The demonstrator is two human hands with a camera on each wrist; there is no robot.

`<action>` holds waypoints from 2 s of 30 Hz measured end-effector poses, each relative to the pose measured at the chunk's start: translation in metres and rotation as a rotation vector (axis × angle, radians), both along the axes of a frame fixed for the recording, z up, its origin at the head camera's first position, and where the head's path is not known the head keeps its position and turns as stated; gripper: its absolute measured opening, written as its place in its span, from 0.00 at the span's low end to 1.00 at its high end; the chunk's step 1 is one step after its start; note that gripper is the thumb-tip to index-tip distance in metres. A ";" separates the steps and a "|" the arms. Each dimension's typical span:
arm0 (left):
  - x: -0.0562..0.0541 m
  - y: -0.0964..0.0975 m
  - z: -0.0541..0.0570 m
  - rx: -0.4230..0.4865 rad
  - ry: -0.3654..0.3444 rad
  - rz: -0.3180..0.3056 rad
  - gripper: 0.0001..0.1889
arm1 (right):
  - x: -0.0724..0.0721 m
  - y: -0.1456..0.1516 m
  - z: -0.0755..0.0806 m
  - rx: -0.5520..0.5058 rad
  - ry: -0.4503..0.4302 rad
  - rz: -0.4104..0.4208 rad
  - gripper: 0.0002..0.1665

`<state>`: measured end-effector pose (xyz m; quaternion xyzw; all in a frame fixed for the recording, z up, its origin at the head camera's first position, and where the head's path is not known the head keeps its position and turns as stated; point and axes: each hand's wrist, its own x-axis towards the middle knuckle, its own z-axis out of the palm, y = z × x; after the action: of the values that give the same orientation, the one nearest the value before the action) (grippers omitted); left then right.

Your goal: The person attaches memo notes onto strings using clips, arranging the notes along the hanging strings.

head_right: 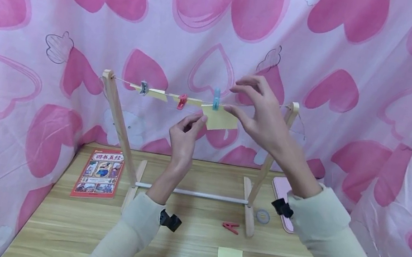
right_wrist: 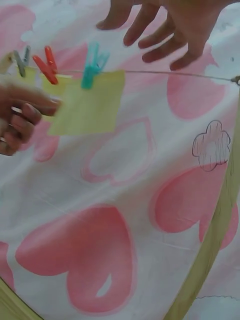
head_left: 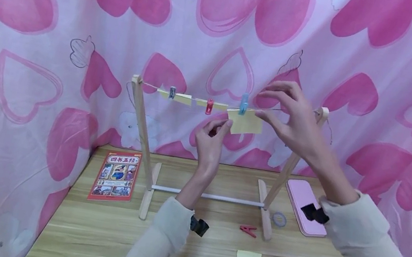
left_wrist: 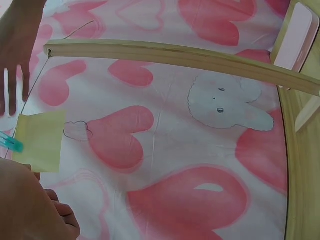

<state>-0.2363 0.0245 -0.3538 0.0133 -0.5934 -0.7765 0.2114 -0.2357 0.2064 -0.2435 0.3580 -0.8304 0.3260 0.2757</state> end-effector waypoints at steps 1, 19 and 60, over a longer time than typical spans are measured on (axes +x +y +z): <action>0.000 0.000 0.000 -0.001 0.002 0.000 0.11 | 0.007 0.002 -0.003 -0.019 0.040 0.009 0.23; 0.000 0.003 -0.003 -0.055 -0.056 -0.029 0.15 | 0.089 0.044 -0.096 0.049 -0.005 0.070 0.26; 0.164 0.045 -0.306 -1.256 0.177 -0.110 0.27 | 0.098 0.094 -0.359 0.077 -0.131 -0.258 0.27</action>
<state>-0.0725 0.0699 -0.6601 -0.2081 -0.9157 -0.2884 0.1870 -0.1373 0.3008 -0.6026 0.2364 -0.8976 0.2786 0.2467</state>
